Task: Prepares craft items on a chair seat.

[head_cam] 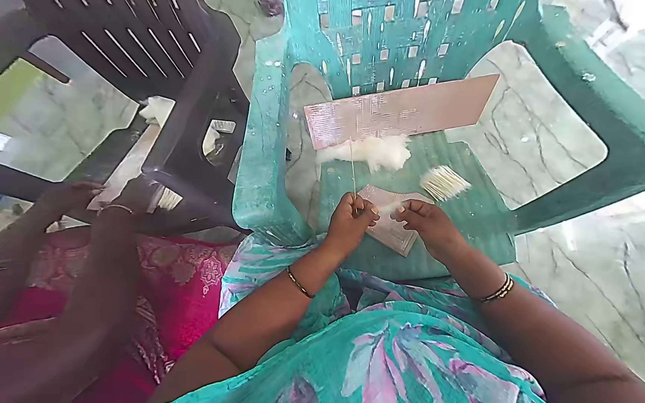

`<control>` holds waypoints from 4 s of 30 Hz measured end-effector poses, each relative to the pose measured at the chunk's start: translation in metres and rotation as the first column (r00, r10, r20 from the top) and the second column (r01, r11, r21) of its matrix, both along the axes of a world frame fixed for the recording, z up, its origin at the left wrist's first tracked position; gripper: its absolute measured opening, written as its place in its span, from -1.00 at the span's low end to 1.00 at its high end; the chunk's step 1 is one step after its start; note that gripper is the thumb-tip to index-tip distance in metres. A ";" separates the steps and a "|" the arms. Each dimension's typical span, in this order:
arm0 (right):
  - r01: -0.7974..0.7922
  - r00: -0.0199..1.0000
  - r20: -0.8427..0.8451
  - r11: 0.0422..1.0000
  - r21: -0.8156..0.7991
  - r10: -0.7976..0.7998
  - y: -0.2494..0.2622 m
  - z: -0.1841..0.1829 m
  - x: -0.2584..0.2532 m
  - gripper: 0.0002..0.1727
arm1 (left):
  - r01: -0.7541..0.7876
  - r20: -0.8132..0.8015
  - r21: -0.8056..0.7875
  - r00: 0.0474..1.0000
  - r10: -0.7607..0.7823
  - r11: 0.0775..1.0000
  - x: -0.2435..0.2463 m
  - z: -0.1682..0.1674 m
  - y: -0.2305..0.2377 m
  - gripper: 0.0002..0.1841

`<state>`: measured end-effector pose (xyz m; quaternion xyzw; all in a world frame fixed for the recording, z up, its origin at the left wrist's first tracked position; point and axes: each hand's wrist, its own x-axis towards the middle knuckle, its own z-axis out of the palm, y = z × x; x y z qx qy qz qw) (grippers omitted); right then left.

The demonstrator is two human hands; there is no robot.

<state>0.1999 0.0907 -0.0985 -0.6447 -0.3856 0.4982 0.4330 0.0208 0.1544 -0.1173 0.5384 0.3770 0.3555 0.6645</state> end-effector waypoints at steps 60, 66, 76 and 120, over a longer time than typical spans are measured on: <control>-0.645 0.228 0.799 0.701 -0.305 0.557 -0.024 -0.037 0.012 -0.24 | 0.542 -0.935 -0.074 0.254 -0.247 0.837 -0.016 0.016 -0.012 -0.66; -0.657 0.136 0.727 0.610 -0.442 0.673 -0.065 -0.020 0.029 -0.26 | 0.652 -0.887 -0.155 0.239 -0.396 0.742 -0.009 0.017 -0.022 -0.65; -0.587 0.318 0.866 0.797 -0.139 0.385 -0.012 -0.023 0.037 -0.33 | 0.497 -0.904 -0.009 0.366 -0.219 0.867 -0.012 0.017 0.006 -0.69; -0.750 0.284 0.845 0.654 -0.099 0.453 -0.047 -0.024 0.056 -0.37 | 0.594 -0.906 -0.055 0.308 -0.291 0.803 -0.004 0.017 -0.009 -0.68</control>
